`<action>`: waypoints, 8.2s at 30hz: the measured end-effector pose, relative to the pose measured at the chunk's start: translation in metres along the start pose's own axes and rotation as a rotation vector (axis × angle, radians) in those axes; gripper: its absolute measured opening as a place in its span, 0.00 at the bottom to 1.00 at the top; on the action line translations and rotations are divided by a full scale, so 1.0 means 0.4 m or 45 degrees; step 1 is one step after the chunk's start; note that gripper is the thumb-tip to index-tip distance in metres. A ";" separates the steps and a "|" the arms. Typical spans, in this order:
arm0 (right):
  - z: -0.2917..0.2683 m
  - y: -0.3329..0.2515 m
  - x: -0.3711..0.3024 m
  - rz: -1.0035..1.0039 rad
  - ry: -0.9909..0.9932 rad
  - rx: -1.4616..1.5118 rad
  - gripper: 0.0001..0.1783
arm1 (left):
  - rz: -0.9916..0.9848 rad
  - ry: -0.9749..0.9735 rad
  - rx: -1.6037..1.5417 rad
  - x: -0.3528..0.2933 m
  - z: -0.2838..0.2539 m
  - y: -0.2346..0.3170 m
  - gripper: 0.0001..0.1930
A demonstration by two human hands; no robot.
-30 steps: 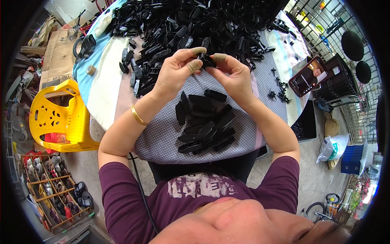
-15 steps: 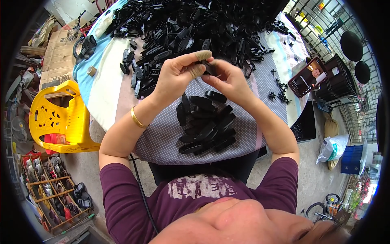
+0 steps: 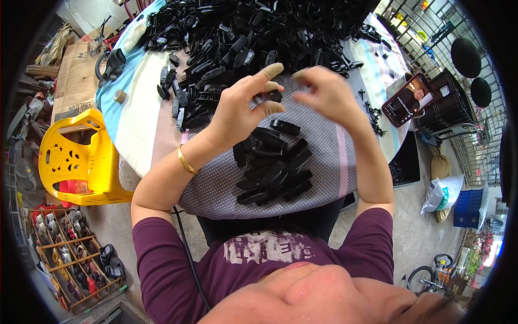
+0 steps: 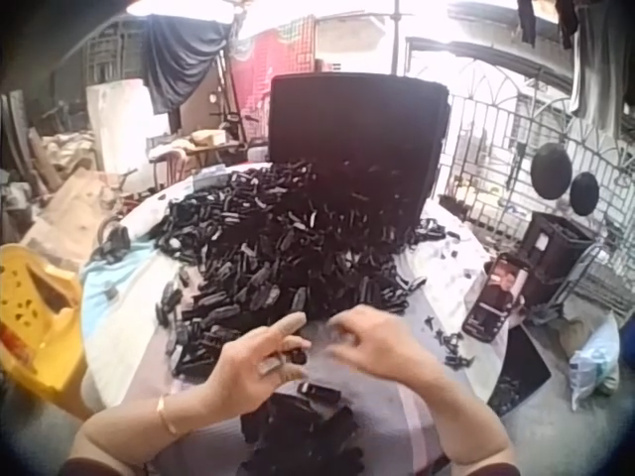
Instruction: Assembling small black plastic components by hand at a table.
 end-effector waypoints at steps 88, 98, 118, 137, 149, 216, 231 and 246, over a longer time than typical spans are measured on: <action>0.067 -0.064 -0.019 0.413 0.079 1.011 0.10 | -0.585 0.043 -0.720 -0.020 0.010 -0.094 0.18; 0.081 -0.073 -0.022 0.328 0.032 0.704 0.17 | -0.525 0.027 -0.993 -0.010 -0.002 -0.100 0.17; -0.041 0.165 -0.005 0.404 -0.310 -0.561 0.16 | 0.629 -0.508 0.594 -0.059 0.077 0.066 0.26; 0.032 0.073 -0.003 0.243 -0.420 -0.108 0.17 | 0.501 -0.103 1.275 0.030 0.016 -0.107 0.19; 0.070 -0.043 -0.010 0.233 0.124 1.003 0.16 | -0.642 0.202 -0.912 0.004 -0.010 -0.121 0.12; 0.065 -0.100 -0.017 0.014 0.270 0.499 0.17 | -0.430 0.070 -0.890 -0.002 -0.011 -0.061 0.15; 0.011 -0.053 0.017 -0.066 -0.256 0.320 0.23 | -0.210 -0.142 -0.248 -0.003 -0.026 -0.012 0.16; -0.017 0.130 -0.008 0.561 -0.391 -0.442 0.11 | 0.436 -0.297 1.327 0.008 -0.020 -0.072 0.15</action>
Point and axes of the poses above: each hand's wrist, its own x-axis towards the middle knuckle, its own z-axis out of the palm, y = z × x, the point moved 3 cm from there along x, towards the middle knuckle
